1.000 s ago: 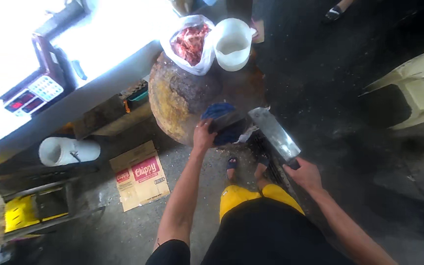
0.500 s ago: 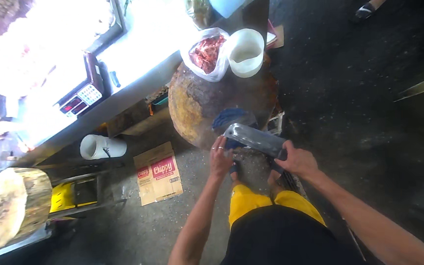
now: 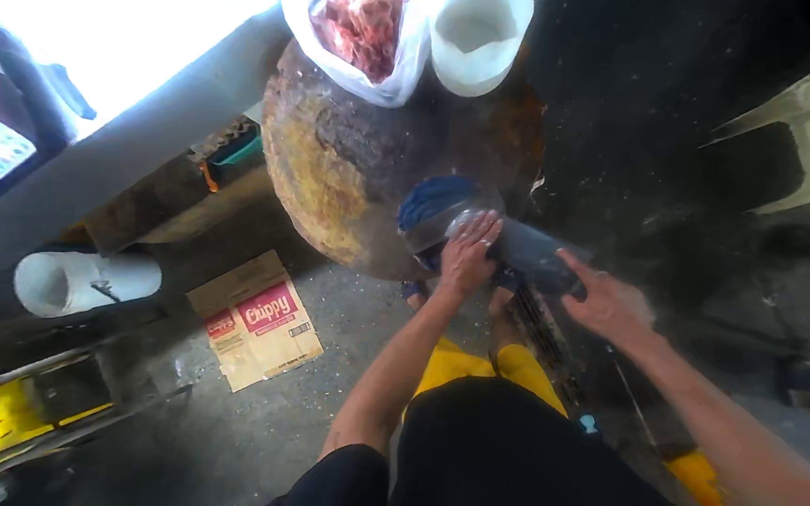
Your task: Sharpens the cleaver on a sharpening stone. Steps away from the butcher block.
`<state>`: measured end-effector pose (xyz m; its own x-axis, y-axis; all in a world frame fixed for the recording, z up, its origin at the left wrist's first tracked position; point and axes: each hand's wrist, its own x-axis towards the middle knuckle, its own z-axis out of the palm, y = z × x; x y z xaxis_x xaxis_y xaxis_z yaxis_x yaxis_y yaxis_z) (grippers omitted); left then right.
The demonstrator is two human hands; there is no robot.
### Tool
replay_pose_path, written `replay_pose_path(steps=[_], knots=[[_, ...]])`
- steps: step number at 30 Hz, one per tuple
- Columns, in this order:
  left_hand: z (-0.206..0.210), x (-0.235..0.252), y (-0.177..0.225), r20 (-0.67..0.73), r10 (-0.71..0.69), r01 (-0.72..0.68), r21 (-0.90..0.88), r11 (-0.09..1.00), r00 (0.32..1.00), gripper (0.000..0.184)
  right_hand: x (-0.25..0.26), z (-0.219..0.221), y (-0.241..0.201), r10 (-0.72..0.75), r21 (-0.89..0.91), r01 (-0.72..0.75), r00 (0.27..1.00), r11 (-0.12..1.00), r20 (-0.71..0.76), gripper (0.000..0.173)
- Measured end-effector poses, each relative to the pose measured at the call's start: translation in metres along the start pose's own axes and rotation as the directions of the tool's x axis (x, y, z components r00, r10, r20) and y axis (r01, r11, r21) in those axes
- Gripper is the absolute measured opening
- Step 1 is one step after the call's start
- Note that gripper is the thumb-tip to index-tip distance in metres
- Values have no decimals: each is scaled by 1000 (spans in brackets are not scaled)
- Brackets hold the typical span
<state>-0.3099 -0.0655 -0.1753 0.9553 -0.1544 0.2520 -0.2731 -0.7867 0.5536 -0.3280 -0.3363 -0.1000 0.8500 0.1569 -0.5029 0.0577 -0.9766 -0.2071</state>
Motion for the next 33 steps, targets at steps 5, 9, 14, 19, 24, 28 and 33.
replay_pose_path(steps=[5, 9, 14, 19, 24, 28, 33], knots=[[1, 38, 1, 148, -38, 50, -79, 996, 988, 65, 22, -24, 0, -22, -38, 18, 995, 999, -95, 68], [-111, -64, -85, 131, -357, 337, 153, 929, 925, 65, 67, 23, -134, -292, 7, 293, 951, 956, 101, 71], [-143, -85, -80, -20, -497, 491, 193, 849, 867, 62, 77, 25, -166, -454, 99, 443, 877, 891, 157, 65], [-1, 21, 20, 70, -152, 154, -26, 988, 986, 57, 26, -25, 12, -20, 62, 22, 999, 998, -41, 62], [-67, -40, -42, 165, -286, 273, 98, 957, 944, 65, 55, 2, -76, -171, 42, 170, 985, 985, 8, 62], [-170, -150, -105, -62, -552, 545, 282, 789, 831, 56, 71, 51, -216, -548, 160, 526, 818, 836, 174, 59], [-76, -50, -23, -42, -308, 310, 108, 945, 951, 48, 44, 7, -73, -241, 174, 217, 961, 960, 131, 62]])
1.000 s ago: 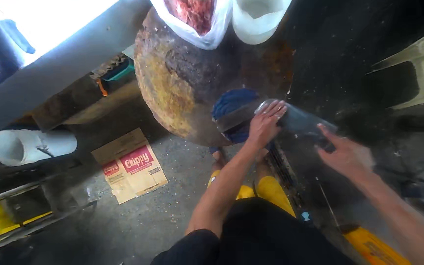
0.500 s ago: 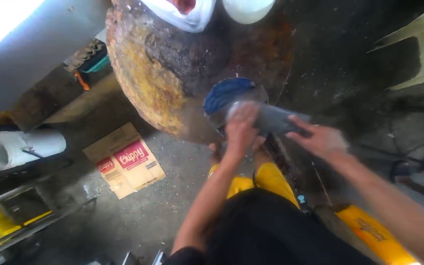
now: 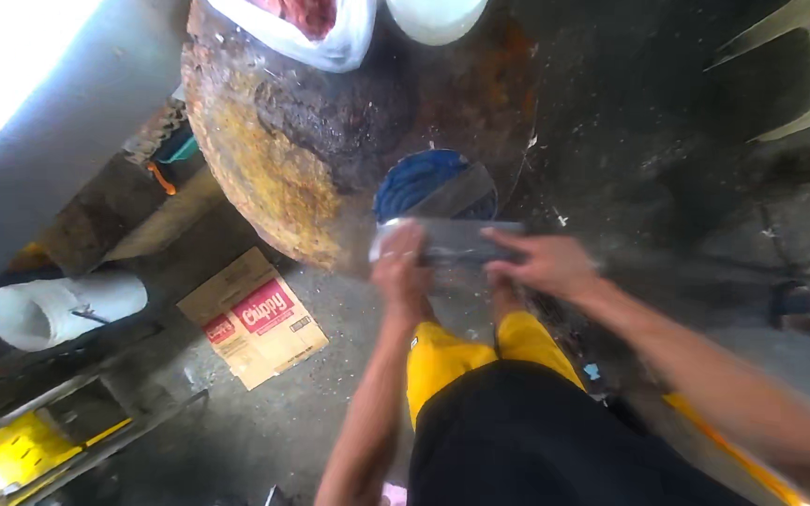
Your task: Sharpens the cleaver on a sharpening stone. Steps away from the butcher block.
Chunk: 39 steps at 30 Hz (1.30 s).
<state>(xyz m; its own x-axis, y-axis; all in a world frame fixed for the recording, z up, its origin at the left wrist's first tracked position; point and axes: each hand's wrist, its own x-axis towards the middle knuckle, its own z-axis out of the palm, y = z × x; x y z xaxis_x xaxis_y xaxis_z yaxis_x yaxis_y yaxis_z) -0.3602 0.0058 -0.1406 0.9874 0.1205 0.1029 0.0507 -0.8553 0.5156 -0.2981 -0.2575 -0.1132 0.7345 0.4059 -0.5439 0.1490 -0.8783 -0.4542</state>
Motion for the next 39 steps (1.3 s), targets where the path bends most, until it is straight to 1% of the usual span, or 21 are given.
replay_pose_path(steps=[2, 4, 6, 8, 10, 11, 13, 16, 18, 20, 21, 23, 25, 27, 28, 30, 32, 34, 35, 37, 39], knots=[[56, 34, 60, 36, 141, -134, -150, 980, 989, 51, -35, -37, 62, 209, -61, -214, 975, 975, -81, 65], [74, 46, 77, 130, 190, -164, -188, 968, 973, 59, -43, -51, 78, 271, -86, -283, 954, 955, -129, 69], [48, 30, 28, 164, 123, -112, -71, 991, 979, 64, -13, -35, 40, 187, -97, -195, 979, 976, -83, 70], [-17, -12, -52, 161, -53, 35, 108, 994, 985, 63, 28, 11, -32, 5, -60, -4, 1000, 998, 21, 67], [-68, -42, -110, 61, -234, 218, 192, 957, 970, 58, 65, 42, -104, -196, -9, 199, 972, 980, 127, 64], [-79, -49, -117, 15, -274, 265, 208, 941, 961, 56, 71, 47, -121, -262, 14, 264, 948, 964, 178, 66], [-67, -33, -89, -15, -231, 230, 179, 957, 973, 54, 63, 31, -100, -273, 51, 268, 943, 962, 191, 73], [1, 13, 9, 67, -35, 31, 57, 998, 997, 51, 8, -16, 5, -21, -10, 22, 997, 1000, 76, 74], [57, 47, 65, 67, 117, -112, -80, 990, 991, 50, -23, -48, 69, 163, -94, -167, 985, 981, -46, 75], [73, 58, 78, 125, 183, -162, -162, 973, 975, 58, -29, -60, 87, 219, -138, -233, 969, 963, -111, 77], [64, 50, 63, 143, 160, -139, -144, 980, 977, 61, -21, -55, 72, 209, -159, -221, 974, 962, -86, 79], [18, 24, -8, 113, 40, -41, 3, 999, 993, 59, 21, -29, 7, 124, -142, -115, 991, 983, 57, 80], [-47, -15, -82, 69, -139, 128, 143, 981, 988, 54, 59, 15, -74, -81, -47, 91, 979, 995, 189, 76], [-83, -35, -110, 1, -257, 251, 221, 943, 966, 53, 77, 31, -123, -264, 50, 260, 929, 964, 259, 70], [-85, -33, -104, -2, -271, 265, 217, 939, 963, 54, 74, 28, -123, -295, 80, 284, 920, 955, 258, 68], [-59, -12, -63, 35, -199, 192, 140, 971, 979, 52, 52, 11, -78, -212, 88, 199, 959, 976, 187, 68], [-7, 17, 3, 63, -49, 47, 33, 998, 997, 52, 12, -14, -1, -27, 31, 25, 998, 999, 55, 71], [50, 48, 61, 72, 106, -97, -128, 987, 992, 52, -19, -49, 65, 142, -51, -144, 989, 988, -42, 74], [69, 59, 77, 69, 149, -135, -179, 975, 986, 55, -25, -61, 82, 196, -81, -201, 978, 976, -67, 77], [67, 56, 64, 110, 161, -139, -183, 973, 981, 61, -16, -62, 74, 200, -134, -204, 979, 970, -43, 83], [19, 26, -3, 134, 58, -55, -28, 998, 989, 62, 21, -30, 16, 98, -133, -87, 992, 987, 76, 82]])
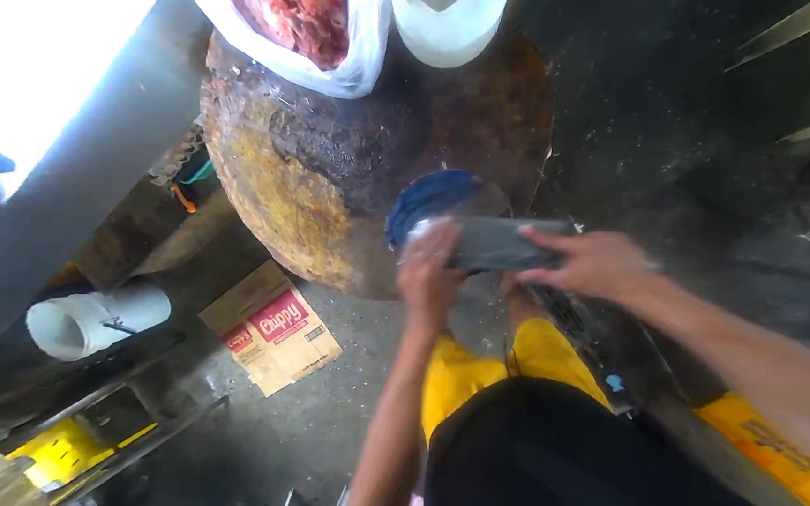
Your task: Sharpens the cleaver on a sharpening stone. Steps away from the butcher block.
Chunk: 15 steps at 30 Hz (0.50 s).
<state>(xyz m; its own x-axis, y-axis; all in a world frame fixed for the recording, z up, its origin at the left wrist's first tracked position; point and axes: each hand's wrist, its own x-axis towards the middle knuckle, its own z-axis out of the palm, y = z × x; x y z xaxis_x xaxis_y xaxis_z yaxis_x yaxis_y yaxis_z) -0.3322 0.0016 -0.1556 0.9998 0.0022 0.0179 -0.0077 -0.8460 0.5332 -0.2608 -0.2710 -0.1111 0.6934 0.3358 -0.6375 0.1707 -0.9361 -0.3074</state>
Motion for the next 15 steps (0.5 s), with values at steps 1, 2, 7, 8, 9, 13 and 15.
replay_pose_path(steps=[1, 2, 7, 8, 9, 13, 15], knots=[[-29, -29, -37, -17, -102, 103, 76, 992, 995, 60, 17, 17, -43, -93, 32, 91, 994, 995, 59, 79], [-60, -53, -69, -42, -211, 215, 133, 968, 977, 58, 35, 29, -89, -193, 75, 185, 974, 980, 115, 76], [-79, -49, -64, -98, -260, 272, 136, 953, 961, 51, 33, 21, -110, -329, 204, 298, 934, 932, 138, 68], [-58, -30, -35, -81, -193, 200, 97, 975, 978, 51, 18, 14, -72, -244, 189, 224, 966, 956, 90, 69], [-30, -10, -2, -66, -126, 129, 42, 991, 990, 53, -1, 6, -30, -146, 153, 139, 989, 978, 32, 69], [65, 52, 78, -99, 127, -143, -169, 975, 987, 57, -45, -30, 79, 149, 25, -147, 981, 989, -121, 77], [42, 37, 49, -35, 85, -89, -128, 988, 996, 60, -26, -27, 45, 140, -16, -141, 989, 990, -35, 80]])
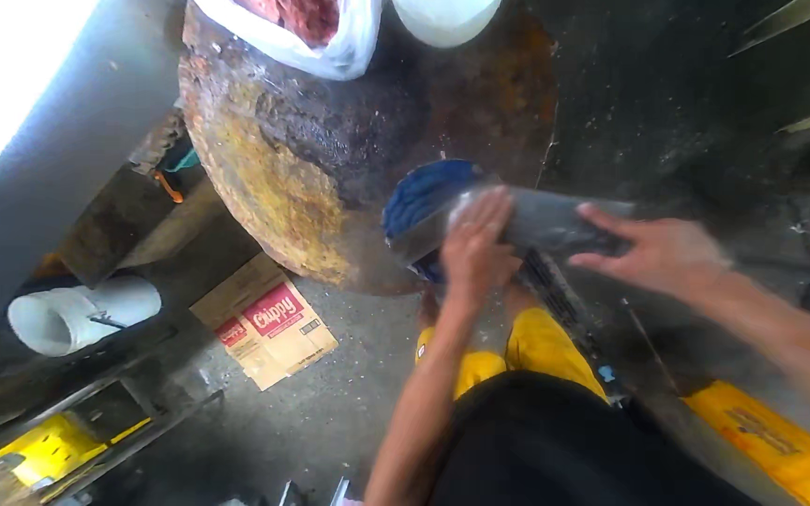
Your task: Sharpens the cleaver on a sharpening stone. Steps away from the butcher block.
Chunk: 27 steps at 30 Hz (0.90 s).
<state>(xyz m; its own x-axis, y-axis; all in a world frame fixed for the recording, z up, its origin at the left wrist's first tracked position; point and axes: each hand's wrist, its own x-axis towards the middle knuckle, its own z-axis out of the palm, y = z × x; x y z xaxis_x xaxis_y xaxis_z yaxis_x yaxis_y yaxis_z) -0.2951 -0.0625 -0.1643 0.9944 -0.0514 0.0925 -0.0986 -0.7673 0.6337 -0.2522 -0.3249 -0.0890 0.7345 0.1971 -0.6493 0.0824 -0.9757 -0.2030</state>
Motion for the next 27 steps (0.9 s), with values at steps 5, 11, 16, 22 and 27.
replay_pose_path(steps=[5, 11, 16, 22, 27], knots=[[-162, -124, -125, -74, -388, 392, 306, 868, 919, 57, 46, 66, -205, -460, 149, 437, 864, 887, 205, 73], [-64, -46, -24, -68, -169, 177, 143, 974, 983, 54, 6, 36, -58, -253, 161, 246, 967, 956, 27, 69], [6, 6, 13, 37, 32, -30, -40, 999, 999, 59, -10, 5, 16, 9, 22, -8, 998, 1000, -54, 81], [-162, -117, -133, -119, -335, 355, 297, 887, 935, 54, 50, 64, -208, -520, 181, 495, 842, 850, 141, 72], [-76, -43, -29, -45, -212, 217, 177, 960, 976, 56, 17, 35, -70, -307, 156, 290, 947, 944, 95, 76]])
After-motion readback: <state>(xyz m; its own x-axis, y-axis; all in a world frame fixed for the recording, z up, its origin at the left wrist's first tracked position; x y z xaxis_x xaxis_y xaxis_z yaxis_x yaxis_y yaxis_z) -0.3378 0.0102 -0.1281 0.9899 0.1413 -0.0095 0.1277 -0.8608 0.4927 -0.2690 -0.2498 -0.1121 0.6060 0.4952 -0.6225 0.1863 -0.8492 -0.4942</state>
